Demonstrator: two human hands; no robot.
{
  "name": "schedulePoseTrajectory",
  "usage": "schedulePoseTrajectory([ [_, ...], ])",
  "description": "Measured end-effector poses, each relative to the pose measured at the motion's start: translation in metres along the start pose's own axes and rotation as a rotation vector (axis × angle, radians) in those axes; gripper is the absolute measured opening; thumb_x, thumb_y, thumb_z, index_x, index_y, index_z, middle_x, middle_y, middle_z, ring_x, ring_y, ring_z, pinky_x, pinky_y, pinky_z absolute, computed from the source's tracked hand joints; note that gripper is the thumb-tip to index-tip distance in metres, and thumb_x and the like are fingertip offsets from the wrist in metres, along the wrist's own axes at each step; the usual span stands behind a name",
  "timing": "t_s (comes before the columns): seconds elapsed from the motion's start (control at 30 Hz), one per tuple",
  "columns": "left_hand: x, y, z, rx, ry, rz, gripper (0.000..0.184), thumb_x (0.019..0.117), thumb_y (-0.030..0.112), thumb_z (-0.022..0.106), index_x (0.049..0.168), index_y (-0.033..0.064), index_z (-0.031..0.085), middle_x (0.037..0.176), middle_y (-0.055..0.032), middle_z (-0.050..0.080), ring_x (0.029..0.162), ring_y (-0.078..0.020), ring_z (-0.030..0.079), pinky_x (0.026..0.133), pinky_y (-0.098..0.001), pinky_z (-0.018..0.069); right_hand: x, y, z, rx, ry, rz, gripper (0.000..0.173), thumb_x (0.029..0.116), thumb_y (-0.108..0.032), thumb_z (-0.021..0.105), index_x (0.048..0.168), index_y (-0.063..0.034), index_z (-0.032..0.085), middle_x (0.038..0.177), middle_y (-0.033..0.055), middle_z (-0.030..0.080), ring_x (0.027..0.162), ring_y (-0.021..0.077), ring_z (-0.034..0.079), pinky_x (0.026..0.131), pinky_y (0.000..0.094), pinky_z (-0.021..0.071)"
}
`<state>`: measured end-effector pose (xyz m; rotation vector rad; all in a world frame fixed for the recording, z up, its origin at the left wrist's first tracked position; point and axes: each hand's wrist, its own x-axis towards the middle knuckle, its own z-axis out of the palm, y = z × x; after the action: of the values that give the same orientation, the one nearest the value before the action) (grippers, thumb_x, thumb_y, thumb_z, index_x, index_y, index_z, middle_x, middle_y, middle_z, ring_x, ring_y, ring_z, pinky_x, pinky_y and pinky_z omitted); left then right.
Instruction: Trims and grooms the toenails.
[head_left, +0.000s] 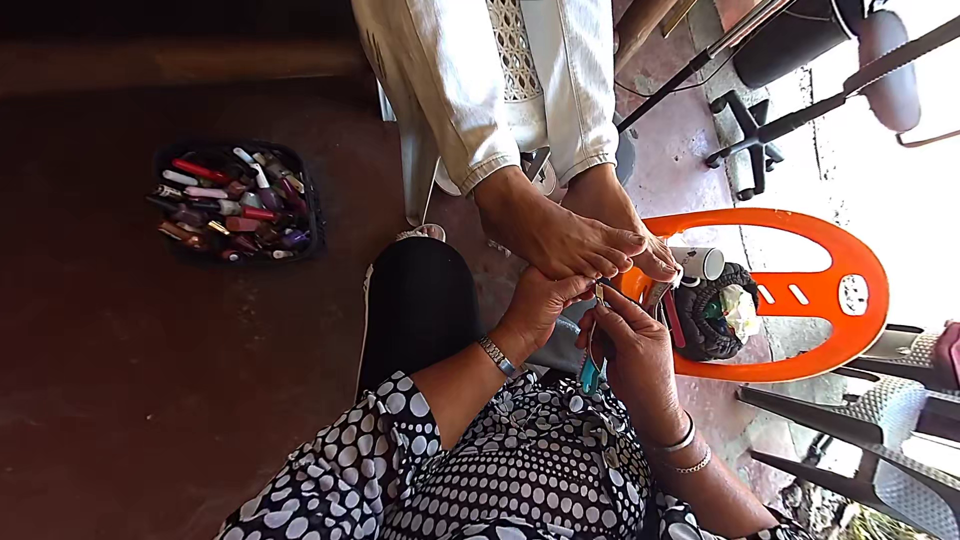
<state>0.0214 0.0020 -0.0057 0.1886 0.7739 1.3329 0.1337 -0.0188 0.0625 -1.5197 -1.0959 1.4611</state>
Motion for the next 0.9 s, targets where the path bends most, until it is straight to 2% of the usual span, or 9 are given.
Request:
schedulePoseTrajectory([
  [0.3,0.000,0.000,0.001,0.026,0.007,0.007,0.018,0.0917,-0.011,0.063,0.100,0.0050,0.063,0.084,-0.0029,0.071,0.074,-0.0098,0.070,0.074,-0.0260,0.0601,0.000,-0.001,0.003,0.053,0.034,0.040,0.028,0.1032,0.005,0.049,0.125,0.0084,0.066,0.073,0.0100,0.071,0.053,0.0089,0.064,0.050,0.0191,0.0530],
  [0.53,0.001,0.000,0.000,0.024,0.000,0.007,0.019,0.0916,-0.011,0.063,0.102,0.0045,0.063,0.087,-0.0038,0.072,0.075,-0.0110,0.071,0.076,-0.0269,0.0608,0.000,0.003,0.006,0.074,0.062,0.018,0.028,0.1036,0.004,0.047,0.124,0.0081,0.065,0.071,0.0076,0.068,0.052,0.0071,0.061,0.049,0.0178,0.0509],
  [0.9,0.000,0.001,0.001,0.025,0.003,0.007,0.017,0.0915,-0.011,0.063,0.098,0.0050,0.064,0.083,-0.0034,0.072,0.073,-0.0102,0.070,0.073,-0.0260,0.0601,-0.002,0.011,0.003,0.089,0.030,-0.030,0.030,0.1033,0.004,0.045,0.127,0.0078,0.063,0.072,0.0057,0.069,0.055,0.0068,0.063,0.053,0.0186,0.0537],
])
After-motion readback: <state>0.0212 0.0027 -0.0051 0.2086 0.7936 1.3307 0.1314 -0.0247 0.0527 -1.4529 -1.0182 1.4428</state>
